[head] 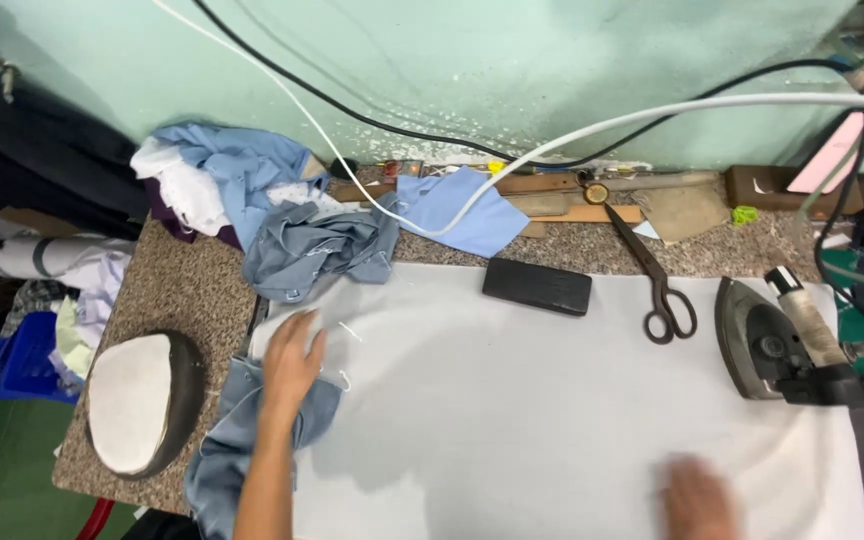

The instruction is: The person cuts a light blue patterned fabric using shears on a white work surface. After cutting, the person folds the fabric and irons it with a steam iron.

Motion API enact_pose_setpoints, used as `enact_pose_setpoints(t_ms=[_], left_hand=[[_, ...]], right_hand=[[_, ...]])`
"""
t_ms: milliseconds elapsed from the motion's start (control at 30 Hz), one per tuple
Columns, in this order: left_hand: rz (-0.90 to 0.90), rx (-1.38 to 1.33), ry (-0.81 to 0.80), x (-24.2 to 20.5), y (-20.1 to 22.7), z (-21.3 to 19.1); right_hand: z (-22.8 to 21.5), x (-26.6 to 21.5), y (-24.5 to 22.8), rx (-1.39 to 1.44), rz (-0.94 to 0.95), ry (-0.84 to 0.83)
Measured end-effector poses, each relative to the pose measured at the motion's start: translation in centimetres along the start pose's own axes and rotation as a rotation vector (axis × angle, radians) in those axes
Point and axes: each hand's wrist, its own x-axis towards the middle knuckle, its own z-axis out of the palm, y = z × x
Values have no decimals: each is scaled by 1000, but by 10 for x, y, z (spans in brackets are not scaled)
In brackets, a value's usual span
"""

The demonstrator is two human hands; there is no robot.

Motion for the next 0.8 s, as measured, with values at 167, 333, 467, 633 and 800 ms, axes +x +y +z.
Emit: enact_pose_setpoints(t_ms=[167, 333, 467, 633, 800], left_hand=[[315, 88, 16, 95, 41, 115], [102, -123, 250, 116, 82, 196], [-260, -1259, -120, -32, 211, 175], [780, -1615, -658, -174, 328, -70], [-234, -1814, 130, -162, 213, -44]], right_hand=[[-148, 25, 43, -669, 515, 261], [-177, 65, -37, 161, 208, 549], [-191, 96, -103, 478, 253, 457], [-197, 126, -155, 1343, 384, 117], [-160, 116, -112, 543, 91, 502]])
